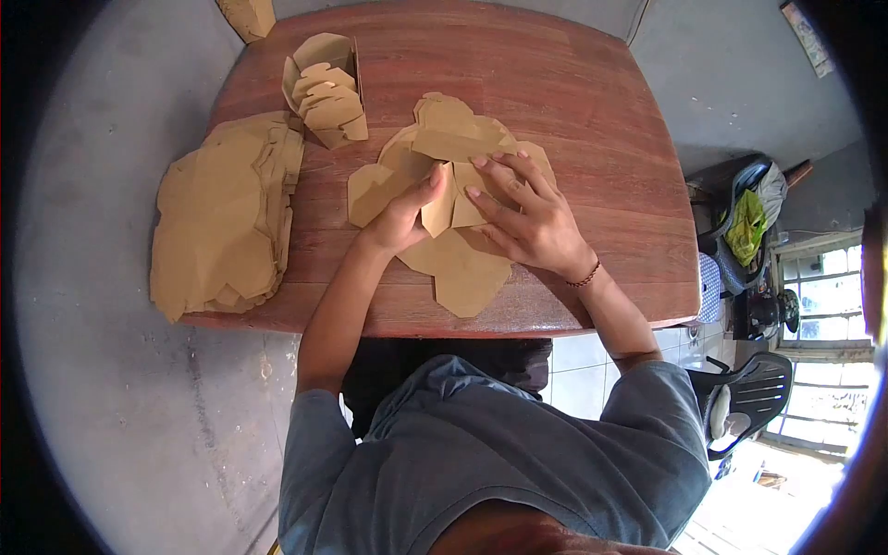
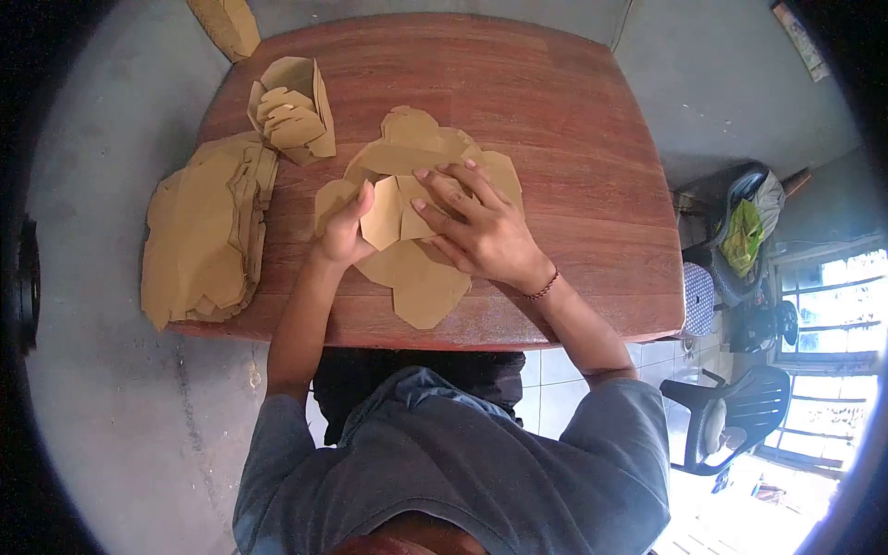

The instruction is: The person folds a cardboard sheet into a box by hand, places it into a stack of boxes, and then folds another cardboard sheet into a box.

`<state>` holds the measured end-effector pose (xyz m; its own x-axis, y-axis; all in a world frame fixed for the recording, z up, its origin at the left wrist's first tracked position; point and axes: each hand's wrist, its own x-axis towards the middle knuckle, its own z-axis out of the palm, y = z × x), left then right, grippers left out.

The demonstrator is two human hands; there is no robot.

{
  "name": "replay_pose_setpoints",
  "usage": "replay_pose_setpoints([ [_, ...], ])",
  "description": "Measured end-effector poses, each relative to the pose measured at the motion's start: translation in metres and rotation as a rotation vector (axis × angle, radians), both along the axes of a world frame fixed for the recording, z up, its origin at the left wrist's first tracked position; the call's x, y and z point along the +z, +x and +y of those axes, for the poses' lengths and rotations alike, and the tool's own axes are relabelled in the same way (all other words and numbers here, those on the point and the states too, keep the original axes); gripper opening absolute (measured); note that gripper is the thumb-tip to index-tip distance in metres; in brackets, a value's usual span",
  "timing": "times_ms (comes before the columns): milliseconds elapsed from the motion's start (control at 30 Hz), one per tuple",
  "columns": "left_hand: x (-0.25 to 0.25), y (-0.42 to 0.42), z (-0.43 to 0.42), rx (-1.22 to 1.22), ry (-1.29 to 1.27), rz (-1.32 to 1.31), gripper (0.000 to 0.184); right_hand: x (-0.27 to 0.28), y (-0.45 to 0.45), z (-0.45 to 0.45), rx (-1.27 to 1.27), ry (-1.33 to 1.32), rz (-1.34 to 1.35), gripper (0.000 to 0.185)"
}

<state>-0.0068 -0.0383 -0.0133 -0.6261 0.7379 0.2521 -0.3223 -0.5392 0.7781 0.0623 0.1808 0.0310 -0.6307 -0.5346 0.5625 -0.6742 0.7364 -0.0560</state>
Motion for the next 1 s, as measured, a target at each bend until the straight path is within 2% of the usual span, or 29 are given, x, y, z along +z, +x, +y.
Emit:
replay_pose_setpoints([
  [200, 0.02, 0.0, -0.014, -0.015, -0.088, 0.023, 0.069, -0.001, -0.005, 0.012, 0.014, -0.082, -0.024, 0.052],
  [267, 0.048, 0.006, -0.021, 0.214, -0.297, 0.499, 0.069, 0.0, -0.008, 0.026, -0.079, -0.323, -0.101, 0.053],
  [300, 0.046, 0.007, -0.021, 0.495, -0.218, 0.564, 0.072, 0.001, -0.012, 0.034, -0.094, -0.391, -0.08, 0.056],
  [333, 0.044, 0.004, -0.023, 0.495, -0.215, 0.563, 0.072, 0.002, -0.014, 0.042, -0.095, -0.389, -0.08, 0.056],
  [400, 0.036, -0.005, -0.03, 0.979, -0.015, 0.732, 0.079, 0.002, -0.016, 0.05, -0.096, -0.825, -0.211, 0.061],
  [433, 0.03, -0.005, -0.023, 1.077, 0.014, 0.67, 0.088, 0.0, -0.018, 0.054, 0.001, -0.943, -0.229, 0.062],
  [467, 0.024, -0.006, -0.014, 1.078, 0.015, 0.666, 0.088, -0.002, -0.019, 0.055, 0.001, -0.941, -0.231, 0.062],
  [533, 0.017, -0.004, 0.007, 1.04, -0.145, 0.706, 0.099, -0.005, -0.017, 0.054, 0.127, -1.153, -0.322, 0.061],
  [600, 0.002, 0.009, 0.031, 0.829, -0.164, 0.556, 0.102, -0.009, -0.017, 0.048, 0.194, -1.189, -0.363, 0.061],
  [633, 0.0, 0.008, 0.028, 0.834, -0.165, 0.554, 0.102, -0.012, -0.016, 0.046, 0.246, -1.192, -0.392, 0.062],
  [700, 0.001, 0.008, 0.024, 0.449, -0.583, 0.849, 0.095, -0.018, -0.015, 0.043, 0.319, -1.144, -0.417, 0.063],
  [733, 0.004, 0.011, 0.024, 0.45, -0.581, 0.848, 0.095, -0.02, -0.015, 0.04, 0.359, -1.139, -0.441, 0.064],
  [800, 0.01, 0.018, 0.024, 0.39, -0.488, 0.38, 0.088, -0.021, -0.014, 0.038, 0.456, -1.178, -0.492, 0.067],
  [867, 0.006, 0.015, 0.018, 0.411, -0.515, 0.43, 0.089, -0.022, -0.013, 0.039, 0.492, -1.161, -0.503, 0.072],
  [933, 0.0, 0.014, 0.015, 0.472, -0.642, 0.677, 0.091, -0.02, -0.012, 0.041, 0.528, -1.142, -0.515, 0.077],
  [967, -0.005, 0.013, 0.015, 0.603, -0.625, 0.799, 0.09, -0.018, -0.011, 0.042, 0.538, -1.158, -0.57, 0.084],
  [1000, -0.009, 0.012, 0.012, 0.604, -0.623, 0.799, 0.09, -0.014, -0.009, 0.043, 0.547, -1.174, -0.625, 0.091],
])
